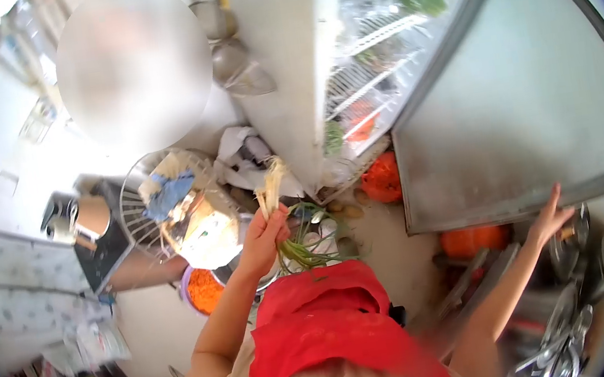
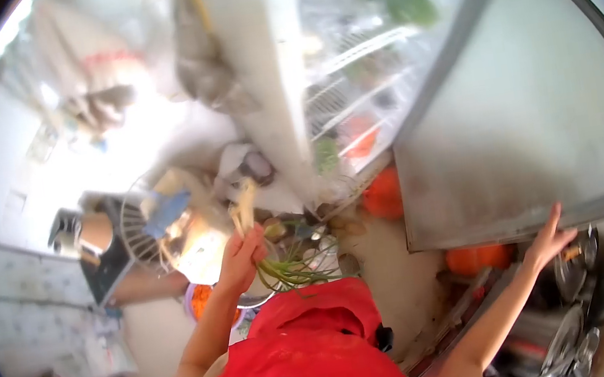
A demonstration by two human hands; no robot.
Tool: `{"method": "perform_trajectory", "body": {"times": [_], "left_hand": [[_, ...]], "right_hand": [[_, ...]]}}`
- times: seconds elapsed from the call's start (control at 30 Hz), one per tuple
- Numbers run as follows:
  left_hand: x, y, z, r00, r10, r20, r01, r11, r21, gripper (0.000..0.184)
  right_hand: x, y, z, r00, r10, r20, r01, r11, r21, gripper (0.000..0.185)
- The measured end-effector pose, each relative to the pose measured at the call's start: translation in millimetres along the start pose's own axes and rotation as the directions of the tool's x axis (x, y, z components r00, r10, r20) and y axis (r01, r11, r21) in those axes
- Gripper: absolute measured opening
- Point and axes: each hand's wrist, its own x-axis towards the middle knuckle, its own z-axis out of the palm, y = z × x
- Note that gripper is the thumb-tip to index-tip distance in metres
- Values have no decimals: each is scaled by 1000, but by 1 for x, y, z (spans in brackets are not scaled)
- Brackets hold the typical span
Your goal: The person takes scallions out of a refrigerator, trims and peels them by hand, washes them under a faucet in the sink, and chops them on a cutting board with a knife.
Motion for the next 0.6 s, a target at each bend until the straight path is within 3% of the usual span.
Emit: {"method": "perform_trajectory", "body": {"times": [0.07,0.13,0.17,0.23,0.27,0.4,0.47,0.6], "left_hand": [[-10,9,-4,1000,-5,-4,5,996,-84,19],[-16,11,-3,1000,-7,-12,6,991,-136,23],[-19,13,-1,999,-36,-30,31,986,-165,28],[-23,17,9,997,-8,-82,-10,976,-217,33],[-27,16,16,994,7,-107,-33,970,-242,35],[-39,7,31,988,8,-153,-43,974,-222,33],[-43,1,39,980,36,-193,-79,973,-216,32],[-61,-13,55,948,67,-312,-118,982,-147,31]], "right_hand": [[-34,-5,4,984,-173,47,176,983,-59,63],[-74,-16,12,979,-186,87,192,980,-59,65],[-93,-23,18,947,-296,129,307,948,-79,65],[-128,-37,36,926,-328,185,315,944,95,62],[-139,-42,43,861,-456,223,452,889,73,65],[-162,-64,70,607,-683,406,723,686,74,71],[-176,-67,98,549,-706,446,669,692,271,65],[-188,-120,145,256,-740,623,594,628,503,65]]}}
